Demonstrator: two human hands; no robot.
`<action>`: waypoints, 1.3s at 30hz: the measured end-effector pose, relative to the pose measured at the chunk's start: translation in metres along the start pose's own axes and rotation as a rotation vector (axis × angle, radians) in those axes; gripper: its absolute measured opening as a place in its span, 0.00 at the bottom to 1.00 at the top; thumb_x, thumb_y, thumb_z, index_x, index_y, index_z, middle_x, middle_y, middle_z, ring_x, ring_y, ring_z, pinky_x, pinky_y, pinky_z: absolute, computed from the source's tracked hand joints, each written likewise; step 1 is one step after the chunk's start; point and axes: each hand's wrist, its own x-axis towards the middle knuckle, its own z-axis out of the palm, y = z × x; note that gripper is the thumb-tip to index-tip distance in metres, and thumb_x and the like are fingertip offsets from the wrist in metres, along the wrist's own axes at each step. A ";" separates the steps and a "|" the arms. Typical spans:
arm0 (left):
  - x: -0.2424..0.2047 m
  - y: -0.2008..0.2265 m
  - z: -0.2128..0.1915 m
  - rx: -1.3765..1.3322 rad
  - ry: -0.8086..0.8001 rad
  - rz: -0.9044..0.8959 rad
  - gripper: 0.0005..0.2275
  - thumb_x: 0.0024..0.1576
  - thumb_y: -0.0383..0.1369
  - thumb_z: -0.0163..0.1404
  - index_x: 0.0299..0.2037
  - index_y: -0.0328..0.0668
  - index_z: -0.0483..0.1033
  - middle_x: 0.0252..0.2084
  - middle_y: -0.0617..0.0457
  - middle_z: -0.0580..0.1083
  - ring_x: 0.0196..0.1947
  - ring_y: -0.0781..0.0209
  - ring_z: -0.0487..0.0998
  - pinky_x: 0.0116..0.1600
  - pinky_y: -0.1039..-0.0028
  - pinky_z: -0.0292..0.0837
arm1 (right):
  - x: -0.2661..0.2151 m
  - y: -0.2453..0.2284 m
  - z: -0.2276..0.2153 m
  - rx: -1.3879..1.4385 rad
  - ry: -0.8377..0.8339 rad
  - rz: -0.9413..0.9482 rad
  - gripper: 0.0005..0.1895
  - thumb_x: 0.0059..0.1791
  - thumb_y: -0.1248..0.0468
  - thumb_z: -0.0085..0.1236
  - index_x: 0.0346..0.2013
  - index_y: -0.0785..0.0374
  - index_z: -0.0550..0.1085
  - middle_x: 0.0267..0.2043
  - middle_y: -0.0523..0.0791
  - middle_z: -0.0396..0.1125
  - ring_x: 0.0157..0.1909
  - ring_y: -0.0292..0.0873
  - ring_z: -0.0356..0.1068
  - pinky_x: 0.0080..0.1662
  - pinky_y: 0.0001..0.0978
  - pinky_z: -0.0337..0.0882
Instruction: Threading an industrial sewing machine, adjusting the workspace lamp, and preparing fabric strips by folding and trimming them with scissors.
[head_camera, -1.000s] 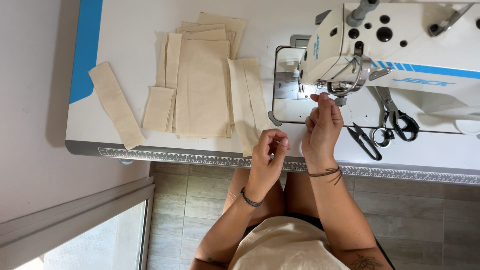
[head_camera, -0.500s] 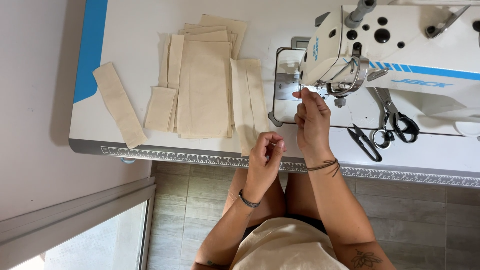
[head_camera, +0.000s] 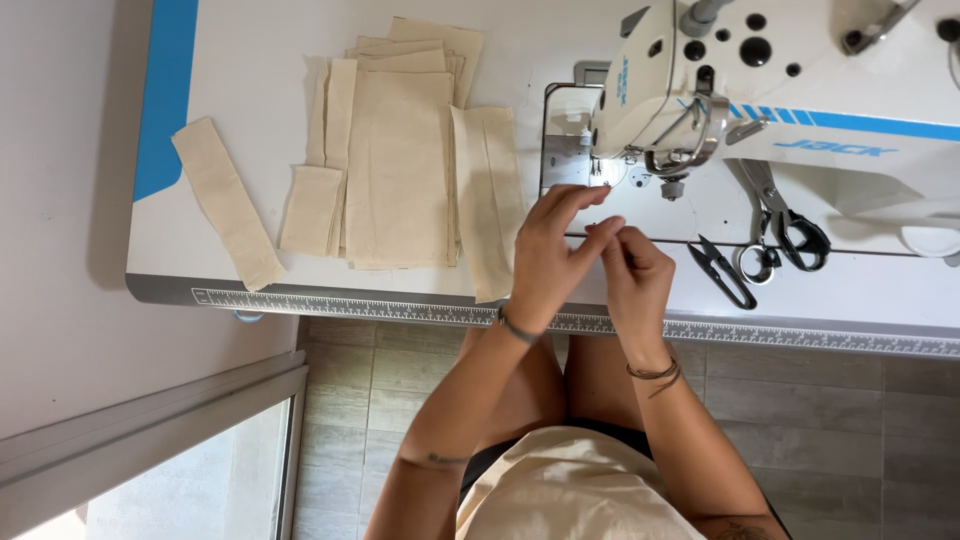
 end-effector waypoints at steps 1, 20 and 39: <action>0.004 -0.010 0.006 -0.111 -0.055 -0.038 0.06 0.60 0.35 0.59 0.44 0.48 0.80 0.40 0.56 0.78 0.41 0.58 0.81 0.48 0.70 0.77 | 0.000 0.023 -0.006 -0.122 -0.035 -0.073 0.10 0.59 0.65 0.57 0.35 0.61 0.80 0.20 0.42 0.64 0.27 0.30 0.57 0.32 0.24 0.59; -0.094 0.021 0.001 -0.617 -0.334 -0.654 0.06 0.63 0.35 0.53 0.41 0.41 0.77 0.36 0.55 0.79 0.38 0.68 0.78 0.46 0.79 0.76 | -0.038 0.023 -0.172 -0.851 -0.007 -0.526 0.11 0.54 0.73 0.70 0.50 0.68 0.79 0.49 0.51 0.74 0.52 0.54 0.68 0.53 0.44 0.68; -0.174 0.061 0.033 -1.070 -0.232 -0.857 0.10 0.64 0.36 0.56 0.45 0.36 0.76 0.39 0.49 0.77 0.42 0.62 0.82 0.48 0.80 0.79 | -0.060 -0.021 -0.172 -0.640 -0.099 -0.365 0.14 0.58 0.83 0.49 0.57 0.80 0.62 0.51 0.60 0.56 0.43 0.70 0.71 0.41 0.58 0.74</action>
